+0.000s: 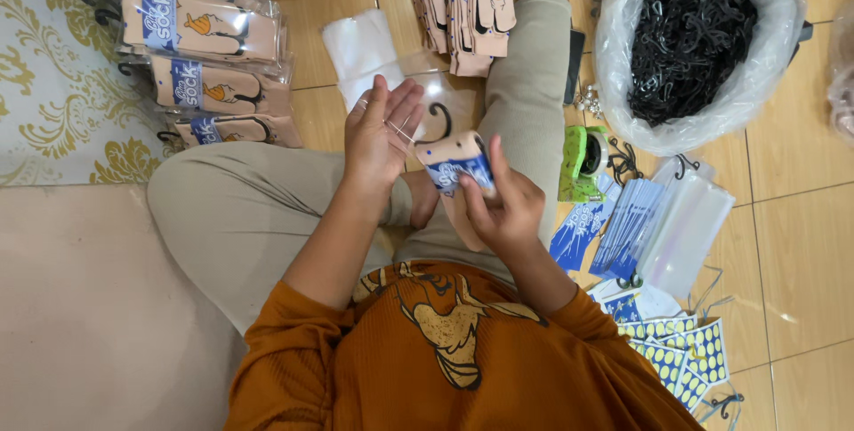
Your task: The person places pairs of socks into clear plastic sleeves by hand while sitting on the floor among piles of packaged and unpackaged goods.
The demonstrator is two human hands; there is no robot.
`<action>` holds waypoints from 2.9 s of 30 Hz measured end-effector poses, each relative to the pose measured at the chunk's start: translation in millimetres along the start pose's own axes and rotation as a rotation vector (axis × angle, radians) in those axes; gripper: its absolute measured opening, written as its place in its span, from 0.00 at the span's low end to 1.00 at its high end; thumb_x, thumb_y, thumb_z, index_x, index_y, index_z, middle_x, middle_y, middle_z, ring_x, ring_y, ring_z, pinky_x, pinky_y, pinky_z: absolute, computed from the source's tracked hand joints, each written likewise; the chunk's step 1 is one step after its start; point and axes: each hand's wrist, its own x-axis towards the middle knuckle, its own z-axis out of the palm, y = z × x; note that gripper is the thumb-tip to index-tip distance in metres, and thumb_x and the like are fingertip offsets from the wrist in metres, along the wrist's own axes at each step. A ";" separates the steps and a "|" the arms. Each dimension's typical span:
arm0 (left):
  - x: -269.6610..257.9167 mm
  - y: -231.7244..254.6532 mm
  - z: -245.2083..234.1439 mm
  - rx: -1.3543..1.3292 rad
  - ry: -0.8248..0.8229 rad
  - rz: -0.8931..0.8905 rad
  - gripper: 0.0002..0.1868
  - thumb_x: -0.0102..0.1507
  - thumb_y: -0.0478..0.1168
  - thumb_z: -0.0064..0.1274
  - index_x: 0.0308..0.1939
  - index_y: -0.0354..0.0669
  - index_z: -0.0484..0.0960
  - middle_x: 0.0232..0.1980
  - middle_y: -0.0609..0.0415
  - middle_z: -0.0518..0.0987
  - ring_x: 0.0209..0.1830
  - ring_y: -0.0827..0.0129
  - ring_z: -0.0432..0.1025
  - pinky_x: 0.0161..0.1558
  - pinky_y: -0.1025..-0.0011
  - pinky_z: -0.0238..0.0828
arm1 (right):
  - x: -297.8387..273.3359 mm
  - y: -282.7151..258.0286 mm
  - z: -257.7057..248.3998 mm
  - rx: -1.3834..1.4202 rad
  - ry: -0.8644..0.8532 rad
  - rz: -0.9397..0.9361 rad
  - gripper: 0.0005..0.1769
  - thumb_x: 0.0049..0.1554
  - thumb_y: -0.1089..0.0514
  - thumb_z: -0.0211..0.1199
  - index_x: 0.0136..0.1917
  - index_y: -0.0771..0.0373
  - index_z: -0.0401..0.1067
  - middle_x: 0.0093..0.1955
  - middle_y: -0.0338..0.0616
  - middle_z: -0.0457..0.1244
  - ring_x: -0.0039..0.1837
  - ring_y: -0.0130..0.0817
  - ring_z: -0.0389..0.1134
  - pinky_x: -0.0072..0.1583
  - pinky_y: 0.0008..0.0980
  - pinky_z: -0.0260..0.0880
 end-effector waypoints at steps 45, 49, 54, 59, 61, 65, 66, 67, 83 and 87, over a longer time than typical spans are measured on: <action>-32.1 -161.3 -83.1 0.473 -0.177 -0.558 0.17 0.56 0.32 0.67 0.48 0.37 0.83 0.42 0.51 0.85 0.39 0.64 0.82 0.42 0.61 0.83 | -13.9 62.1 -46.5 0.196 -0.485 0.334 0.12 0.58 0.59 0.70 0.55 0.61 0.81 0.51 0.53 0.71 0.54 0.60 0.72 0.49 0.47 0.68; -10.1 -147.1 -82.6 0.804 -0.253 -0.126 0.28 0.59 0.34 0.62 0.64 0.40 0.72 0.53 0.48 0.76 0.52 0.62 0.76 0.47 0.61 0.82 | -61.3 69.5 -9.7 -0.543 -0.450 0.212 0.17 0.62 0.40 0.62 0.43 0.53 0.76 0.64 0.35 0.66 0.71 0.45 0.60 0.60 0.48 0.55; 25.7 -146.5 -104.7 1.215 -0.339 -0.118 0.13 0.66 0.49 0.58 0.48 0.46 0.88 0.33 0.55 0.83 0.34 0.70 0.80 0.32 0.74 0.78 | -66.2 72.7 -9.8 -0.441 -0.411 0.059 0.20 0.62 0.42 0.62 0.35 0.54 0.72 0.56 0.35 0.66 0.64 0.43 0.65 0.57 0.43 0.58; 36.2 -68.4 -68.7 0.738 -0.127 0.005 0.10 0.67 0.45 0.57 0.47 0.46 0.85 0.29 0.60 0.80 0.30 0.77 0.78 0.33 0.84 0.75 | -56.1 88.3 -78.0 -0.305 -0.638 0.497 0.10 0.58 0.53 0.70 0.50 0.59 0.81 0.57 0.48 0.67 0.57 0.55 0.69 0.57 0.45 0.70; 49.9 -51.7 -70.3 0.721 -0.151 0.116 0.09 0.68 0.44 0.57 0.48 0.45 0.85 0.31 0.58 0.81 0.32 0.77 0.78 0.37 0.83 0.77 | -46.0 82.0 -100.2 0.179 -0.535 0.593 0.08 0.62 0.57 0.62 0.47 0.63 0.78 0.51 0.48 0.66 0.53 0.49 0.67 0.56 0.43 0.66; -27.1 -40.6 -0.9 1.014 -0.883 0.772 0.57 0.49 0.55 0.79 0.75 0.39 0.65 0.72 0.36 0.66 0.74 0.43 0.60 0.74 0.53 0.54 | -46.4 88.8 -117.7 1.222 -0.036 0.744 0.16 0.65 0.51 0.53 0.40 0.62 0.60 0.36 0.48 0.56 0.41 0.37 0.60 0.44 0.32 0.60; -51.9 -43.6 13.0 1.013 -0.890 0.771 0.57 0.49 0.55 0.79 0.75 0.39 0.65 0.72 0.36 0.66 0.74 0.43 0.60 0.74 0.53 0.54 | -36.8 76.2 -114.3 1.219 -0.031 0.741 0.16 0.65 0.51 0.53 0.40 0.62 0.60 0.36 0.48 0.56 0.41 0.37 0.60 0.44 0.32 0.60; -77.3 -46.7 27.0 1.016 -1.031 0.692 0.56 0.48 0.57 0.77 0.73 0.38 0.67 0.69 0.39 0.70 0.72 0.45 0.64 0.73 0.53 0.59 | -27.0 63.7 -111.4 1.244 -0.044 0.698 0.18 0.63 0.50 0.58 0.39 0.64 0.61 0.38 0.52 0.59 0.43 0.43 0.65 0.46 0.35 0.64; -68.4 -75.5 33.2 0.966 -0.679 0.484 0.12 0.68 0.26 0.48 0.39 0.41 0.86 0.56 0.42 0.83 0.58 0.62 0.77 0.56 0.66 0.78 | -16.1 132.6 -60.5 0.929 0.136 0.712 0.07 0.59 0.74 0.59 0.39 0.73 0.70 0.41 0.62 0.68 0.40 0.32 0.71 0.43 0.23 0.71; -69.5 -73.5 34.4 0.874 -0.693 0.403 0.13 0.68 0.29 0.40 0.36 0.40 0.81 0.59 0.41 0.82 0.61 0.61 0.75 0.61 0.62 0.72 | 3.6 94.6 -75.5 0.775 0.084 0.564 0.13 0.60 0.75 0.57 0.35 0.67 0.67 0.47 0.67 0.70 0.43 0.28 0.65 0.44 0.21 0.63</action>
